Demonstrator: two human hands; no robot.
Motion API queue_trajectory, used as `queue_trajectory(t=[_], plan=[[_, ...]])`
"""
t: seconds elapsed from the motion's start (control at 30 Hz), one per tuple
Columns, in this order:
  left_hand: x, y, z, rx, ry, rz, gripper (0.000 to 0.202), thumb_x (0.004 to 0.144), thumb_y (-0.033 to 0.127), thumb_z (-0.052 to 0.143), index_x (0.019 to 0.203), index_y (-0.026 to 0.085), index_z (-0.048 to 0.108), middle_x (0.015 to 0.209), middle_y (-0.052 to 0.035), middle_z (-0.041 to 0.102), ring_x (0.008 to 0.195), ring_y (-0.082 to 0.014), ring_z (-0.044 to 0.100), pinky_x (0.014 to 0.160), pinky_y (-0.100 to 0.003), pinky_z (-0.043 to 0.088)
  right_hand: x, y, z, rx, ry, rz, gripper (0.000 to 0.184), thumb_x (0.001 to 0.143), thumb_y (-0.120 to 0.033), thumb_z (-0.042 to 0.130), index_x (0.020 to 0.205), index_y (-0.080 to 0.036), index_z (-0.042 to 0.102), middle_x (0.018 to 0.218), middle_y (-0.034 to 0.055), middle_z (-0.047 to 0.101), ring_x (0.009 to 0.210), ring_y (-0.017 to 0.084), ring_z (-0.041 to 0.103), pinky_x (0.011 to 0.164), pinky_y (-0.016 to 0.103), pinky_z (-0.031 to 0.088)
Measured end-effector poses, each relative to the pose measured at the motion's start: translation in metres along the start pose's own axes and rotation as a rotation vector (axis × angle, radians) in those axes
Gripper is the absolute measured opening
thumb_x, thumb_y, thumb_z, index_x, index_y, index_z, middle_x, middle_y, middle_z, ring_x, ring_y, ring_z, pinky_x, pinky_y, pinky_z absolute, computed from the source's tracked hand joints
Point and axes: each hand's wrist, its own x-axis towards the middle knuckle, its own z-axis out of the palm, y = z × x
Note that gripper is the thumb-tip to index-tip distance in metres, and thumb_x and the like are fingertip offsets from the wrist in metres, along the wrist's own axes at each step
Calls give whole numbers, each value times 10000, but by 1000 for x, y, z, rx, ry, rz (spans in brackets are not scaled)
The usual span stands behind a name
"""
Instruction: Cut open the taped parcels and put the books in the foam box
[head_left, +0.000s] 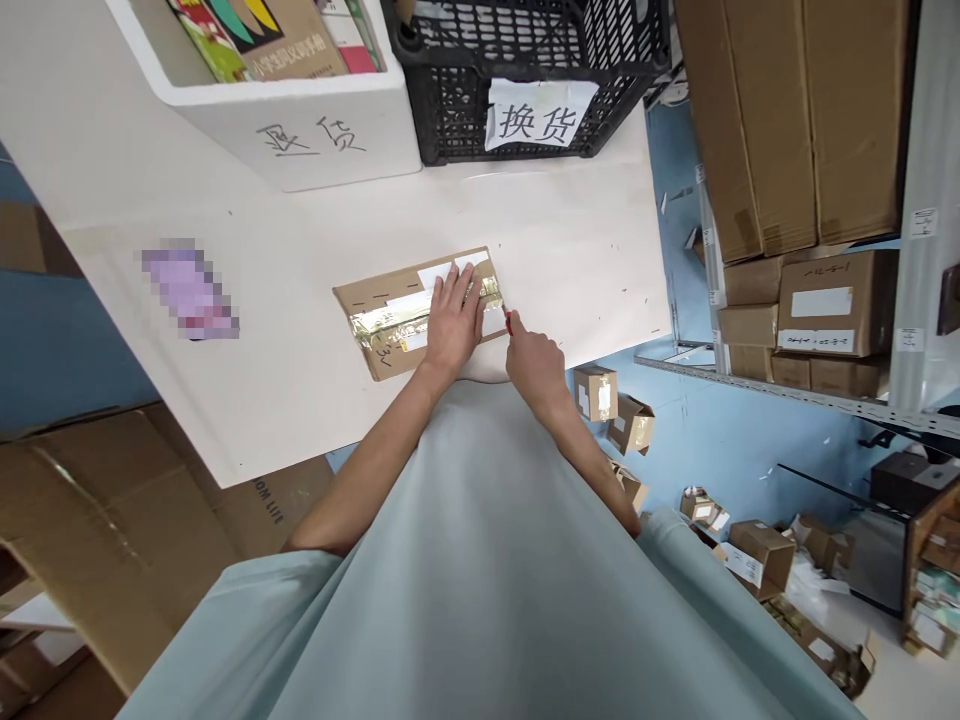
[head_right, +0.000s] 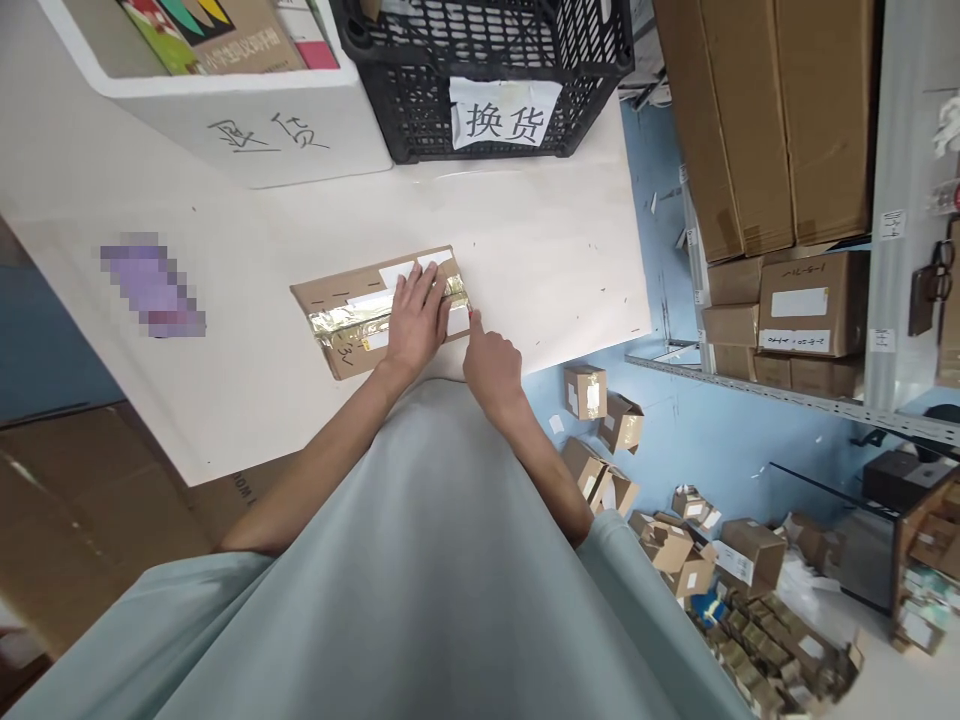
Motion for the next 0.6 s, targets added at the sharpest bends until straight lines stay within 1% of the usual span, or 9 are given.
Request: queue_trajectory(t=[0.1,0.23,0.3,0.37,0.43,0.53,0.6], plan=[[13,2,-11,27,-34,-2,591,1169,426,462,1719,215,505,1810,-194,495,1751,-383,371,1450,-679,237,1,3,1,36,49,20,661,1195,-184,293,1855,-171,285,1318,205,816,1180,319,788,1009,407,608],[37,6,-26,93,-145,46,762,1060,419,690,1761,230,455,1834,-201,454,1739,-440,372,1429,-695,280,11,6,6,87,64,-10,655,1200,-201,296,1855,-206,306,1326,180,825,1192,329,780,1021,423,607],[45,10,-30,151,-194,66,784,1028,341,710,1756,193,458,1824,-219,461,1723,-447,393,1422,-683,299,17,7,10,104,49,-23,654,1198,-201,309,1852,-212,322,1320,182,825,1189,332,782,1013,426,611],[51,16,-34,228,-230,75,753,997,227,675,1720,130,492,1807,-244,473,1694,-438,432,1410,-647,339,20,7,15,119,37,-28,653,1199,-205,309,1852,-204,325,1312,194,824,1179,327,787,1004,420,615],[54,25,-37,300,-255,71,754,954,152,650,1692,93,507,1780,-256,498,1648,-428,481,1380,-613,397,21,7,17,135,39,-28,654,1200,-205,301,1854,-195,317,1303,204,822,1166,323,793,999,417,617],[60,38,-46,385,-307,48,778,902,131,677,1659,59,515,1665,-283,597,1534,-447,566,1275,-593,502,19,11,18,163,41,-44,658,1194,-197,316,1852,-189,317,1281,198,825,1143,329,802,995,427,622],[68,46,-55,446,-374,46,721,889,159,703,1585,33,566,1535,-298,674,1434,-465,625,1190,-578,549,19,14,18,174,40,-55,660,1192,-198,327,1852,-196,314,1275,192,825,1128,329,806,990,430,627]])
